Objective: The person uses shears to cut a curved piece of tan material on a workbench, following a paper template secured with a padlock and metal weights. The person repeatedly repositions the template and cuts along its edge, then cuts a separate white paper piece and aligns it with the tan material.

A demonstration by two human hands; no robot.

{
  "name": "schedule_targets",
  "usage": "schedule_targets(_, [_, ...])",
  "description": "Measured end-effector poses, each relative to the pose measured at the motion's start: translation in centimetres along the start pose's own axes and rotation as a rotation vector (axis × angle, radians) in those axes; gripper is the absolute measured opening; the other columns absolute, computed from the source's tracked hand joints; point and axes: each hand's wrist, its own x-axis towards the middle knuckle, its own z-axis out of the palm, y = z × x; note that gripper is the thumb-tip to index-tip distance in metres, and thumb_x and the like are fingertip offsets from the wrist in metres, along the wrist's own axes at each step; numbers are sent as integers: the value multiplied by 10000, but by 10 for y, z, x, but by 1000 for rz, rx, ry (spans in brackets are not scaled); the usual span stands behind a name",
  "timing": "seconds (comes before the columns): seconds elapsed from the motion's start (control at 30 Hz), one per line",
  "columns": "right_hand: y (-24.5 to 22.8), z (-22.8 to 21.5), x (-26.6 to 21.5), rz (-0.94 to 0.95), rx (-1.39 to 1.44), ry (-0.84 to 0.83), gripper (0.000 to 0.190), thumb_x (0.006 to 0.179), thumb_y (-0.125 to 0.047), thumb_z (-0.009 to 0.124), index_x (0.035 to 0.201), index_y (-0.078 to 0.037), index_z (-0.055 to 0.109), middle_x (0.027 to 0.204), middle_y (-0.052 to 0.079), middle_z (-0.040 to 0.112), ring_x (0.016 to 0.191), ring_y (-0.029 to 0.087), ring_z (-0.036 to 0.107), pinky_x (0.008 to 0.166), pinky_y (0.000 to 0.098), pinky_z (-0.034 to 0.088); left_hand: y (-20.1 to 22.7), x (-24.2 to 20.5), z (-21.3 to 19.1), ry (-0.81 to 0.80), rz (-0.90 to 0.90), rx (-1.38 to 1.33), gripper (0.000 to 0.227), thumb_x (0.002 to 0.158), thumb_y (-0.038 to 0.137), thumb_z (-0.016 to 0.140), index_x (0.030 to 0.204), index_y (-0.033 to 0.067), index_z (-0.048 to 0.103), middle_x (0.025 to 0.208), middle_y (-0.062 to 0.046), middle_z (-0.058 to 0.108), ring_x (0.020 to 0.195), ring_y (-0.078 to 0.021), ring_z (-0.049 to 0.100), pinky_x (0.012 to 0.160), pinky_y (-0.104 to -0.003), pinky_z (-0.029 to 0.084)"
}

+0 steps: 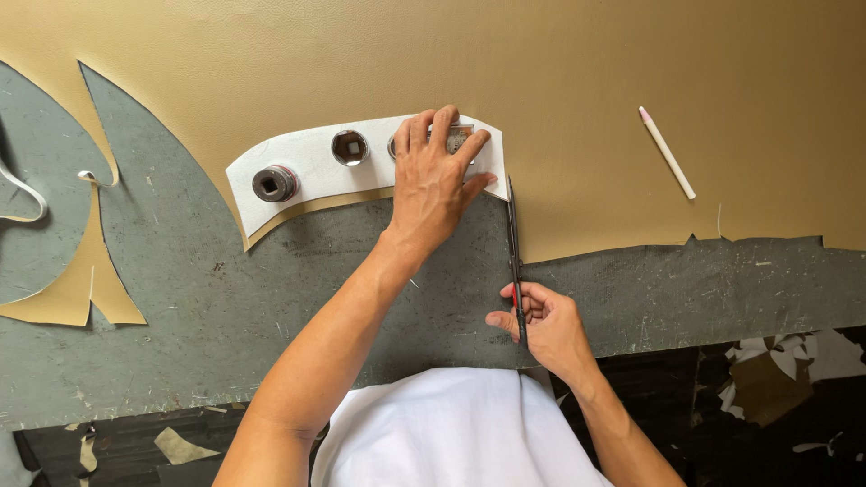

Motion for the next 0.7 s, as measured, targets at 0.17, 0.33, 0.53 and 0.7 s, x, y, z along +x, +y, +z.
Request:
schedule_targets(0.17, [-6,2,1,15,-51,19,485,716,-256,894,1085,-1,709,626,-8,630,531,55,550,504,212,454,-2,-1,-1,-4,8,-7,554,787,330,874,1270,158,663,1357,-147,482,1294,-360,431,1092,-536,342])
schedule_targets(0.33, [-8,3,2,-2,-57,16,485,719,-261,892,1081,2,705,627,-3,639,530,55,552,502,209,452,-2,-2,1,4,9,-7,542,796,344,864,1269,160,671,1366,-148,478,1297,-361,427,1101,-535,339])
schedule_targets(0.53, [-9,3,2,22,-15,16,465,727,-240,881,1082,0,701,638,-8,657,520,52,559,488,200,458,-3,-2,1,0,8,-2,548,801,352,861,1279,159,675,1377,-154,473,1299,-365,421,1106,-533,337])
schedule_targets(0.7, [-4,5,3,8,17,13,414,751,-211,872,1059,2,696,616,-11,629,502,45,531,471,196,430,-3,-2,1,5,3,-6,548,797,350,861,1277,162,676,1375,-154,475,1297,-366,422,1102,-530,341])
